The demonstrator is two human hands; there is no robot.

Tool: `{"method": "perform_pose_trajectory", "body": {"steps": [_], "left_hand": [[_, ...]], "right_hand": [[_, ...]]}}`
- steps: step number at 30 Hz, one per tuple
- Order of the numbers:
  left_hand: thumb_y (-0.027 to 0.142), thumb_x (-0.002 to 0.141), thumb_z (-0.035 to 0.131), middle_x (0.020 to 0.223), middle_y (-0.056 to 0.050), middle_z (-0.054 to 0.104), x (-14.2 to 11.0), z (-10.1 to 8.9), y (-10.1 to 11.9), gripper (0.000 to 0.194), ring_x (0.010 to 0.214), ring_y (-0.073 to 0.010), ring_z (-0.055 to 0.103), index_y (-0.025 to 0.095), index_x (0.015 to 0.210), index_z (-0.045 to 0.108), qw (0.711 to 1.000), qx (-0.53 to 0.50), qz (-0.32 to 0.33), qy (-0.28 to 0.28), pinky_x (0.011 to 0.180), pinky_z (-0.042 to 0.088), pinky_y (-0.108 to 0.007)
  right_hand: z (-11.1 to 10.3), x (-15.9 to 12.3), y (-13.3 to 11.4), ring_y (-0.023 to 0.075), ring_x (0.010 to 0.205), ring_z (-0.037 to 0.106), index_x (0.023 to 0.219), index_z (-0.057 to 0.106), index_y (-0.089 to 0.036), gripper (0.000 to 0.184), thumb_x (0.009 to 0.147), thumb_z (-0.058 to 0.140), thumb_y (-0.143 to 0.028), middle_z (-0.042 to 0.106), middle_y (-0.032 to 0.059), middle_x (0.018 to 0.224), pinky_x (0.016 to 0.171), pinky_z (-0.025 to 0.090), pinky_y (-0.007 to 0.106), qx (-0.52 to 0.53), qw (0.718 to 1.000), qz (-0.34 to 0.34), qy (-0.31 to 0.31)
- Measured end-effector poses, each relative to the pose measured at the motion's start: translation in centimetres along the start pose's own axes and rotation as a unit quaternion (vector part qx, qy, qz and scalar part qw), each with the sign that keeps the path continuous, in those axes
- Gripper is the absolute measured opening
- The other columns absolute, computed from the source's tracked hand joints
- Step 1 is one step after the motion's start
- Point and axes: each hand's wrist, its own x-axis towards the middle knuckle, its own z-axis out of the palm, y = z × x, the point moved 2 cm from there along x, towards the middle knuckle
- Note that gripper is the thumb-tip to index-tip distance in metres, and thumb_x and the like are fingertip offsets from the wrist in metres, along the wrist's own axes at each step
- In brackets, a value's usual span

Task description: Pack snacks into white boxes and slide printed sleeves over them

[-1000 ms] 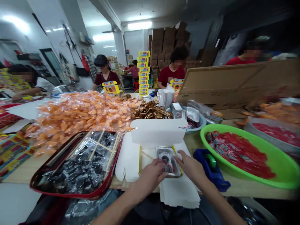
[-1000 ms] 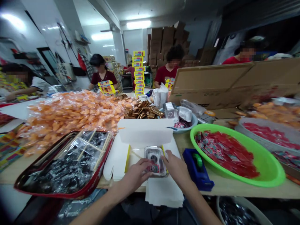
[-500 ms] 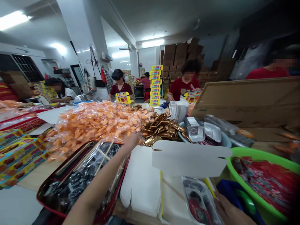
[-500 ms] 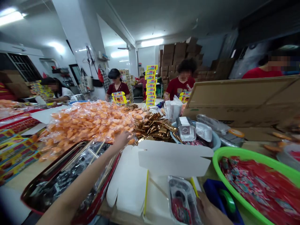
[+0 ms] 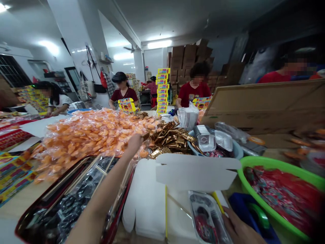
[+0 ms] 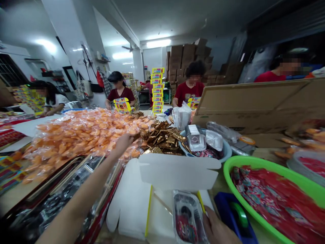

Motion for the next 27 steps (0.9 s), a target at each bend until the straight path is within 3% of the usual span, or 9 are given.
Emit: {"method": "perform_pose_trajectory", "body": {"steps": [3,4,6,8,10,13,18,23,27], "left_hand": [[0.034,0.091,0.036,0.101,-0.009,0.064,-4.3,-5.6,-2.1,0.034,0.090,-0.0206,0.059,0.017,0.111,0.058,0.996,-0.008,-0.030,0.088,0.069,0.043,-0.028],[0.036,0.090,0.040,0.096,-0.007,0.064,-6.4,-7.6,-2.3,0.034,0.085,-0.0187,0.060,0.018,0.112,0.057,0.984,-0.036,-0.021,0.171,0.069,0.043,-0.027],[0.038,0.088,0.044,0.091,-0.004,0.063,-11.2,-10.5,-1.5,0.033,0.076,-0.0147,0.059,0.018,0.112,0.056,0.948,-0.092,0.028,0.303,0.068,0.043,-0.025],[0.037,0.087,0.049,0.080,-0.002,0.061,-16.0,-11.7,1.2,0.026,0.066,-0.0130,0.055,0.021,0.104,0.059,0.933,-0.090,0.115,0.328,0.061,0.042,-0.024],[0.028,0.087,0.049,0.067,0.000,0.057,-20.5,-10.7,5.4,0.013,0.058,-0.0122,0.051,0.022,0.089,0.061,0.919,-0.066,0.265,0.286,0.053,0.038,-0.024],[0.015,0.086,0.046,0.066,-0.002,0.054,-25.4,-6.2,12.3,0.015,0.059,-0.0136,0.050,0.018,0.079,0.059,0.847,-0.062,0.496,0.180,0.048,0.036,-0.025],[0.016,0.082,0.050,0.076,-0.008,0.054,-27.4,2.3,19.0,0.011,0.067,-0.0204,0.056,0.010,0.080,0.059,0.837,-0.022,0.538,0.099,0.046,0.038,-0.029],[0.051,0.085,0.046,0.082,-0.008,0.060,-28.0,2.6,18.7,0.043,0.070,-0.0195,0.060,0.012,0.088,0.063,0.839,-0.106,0.533,0.020,0.047,0.041,-0.028],[0.042,0.087,0.048,0.075,-0.004,0.066,-24.0,-0.6,12.8,0.031,0.073,-0.0176,0.063,0.018,0.078,0.066,0.882,-0.121,0.449,-0.074,0.051,0.041,-0.024]], "right_hand": [[-0.6,-1.1,-1.5,0.0248,0.087,0.067,0.122,0.051,-0.021,0.045,0.092,0.020,-0.034,0.071,0.0083,0.091,0.068,0.047,0.030,-0.051,0.999,0.015,0.012],[-0.7,-1.4,-2.0,0.0246,0.087,0.067,0.122,0.051,-0.021,0.045,0.093,0.020,-0.033,0.071,0.0088,0.092,0.068,0.047,0.030,-0.065,0.998,0.018,0.020],[-0.9,-1.8,-2.7,0.0241,0.088,0.066,0.122,0.051,-0.020,0.043,0.093,0.022,-0.032,0.070,0.0095,0.094,0.068,0.045,0.029,-0.084,0.996,0.023,0.033],[-1.0,-2.0,-3.0,0.0238,0.089,0.066,0.123,0.051,-0.019,0.042,0.094,0.023,-0.031,0.070,0.0100,0.095,0.068,0.044,0.028,-0.094,0.994,0.032,0.039],[-0.9,-2.2,-3.2,0.0240,0.090,0.066,0.123,0.050,-0.019,0.041,0.094,0.024,-0.031,0.070,0.0105,0.097,0.068,0.043,0.029,-0.096,0.994,0.040,0.040],[-0.9,-2.4,-3.1,0.0243,0.089,0.066,0.122,0.051,-0.018,0.040,0.094,0.024,-0.031,0.069,0.0112,0.098,0.066,0.042,0.029,-0.094,0.994,0.034,0.049],[-0.6,-2.2,-2.5,0.0246,0.083,0.067,0.121,0.051,-0.019,0.040,0.093,0.026,-0.033,0.070,0.0104,0.092,0.061,0.043,0.028,-0.068,0.997,0.023,0.041],[-0.3,-1.6,-1.8,0.0254,0.086,0.067,0.121,0.050,-0.018,0.044,0.092,0.022,-0.034,0.070,0.0126,0.095,0.067,0.046,0.031,-0.044,0.999,0.013,0.017],[0.4,-1.0,-0.7,0.0278,0.083,0.067,0.121,0.051,-0.019,0.050,0.090,0.019,-0.042,0.070,0.0126,0.097,0.069,0.049,0.036,-0.017,1.000,0.010,0.025]]}}
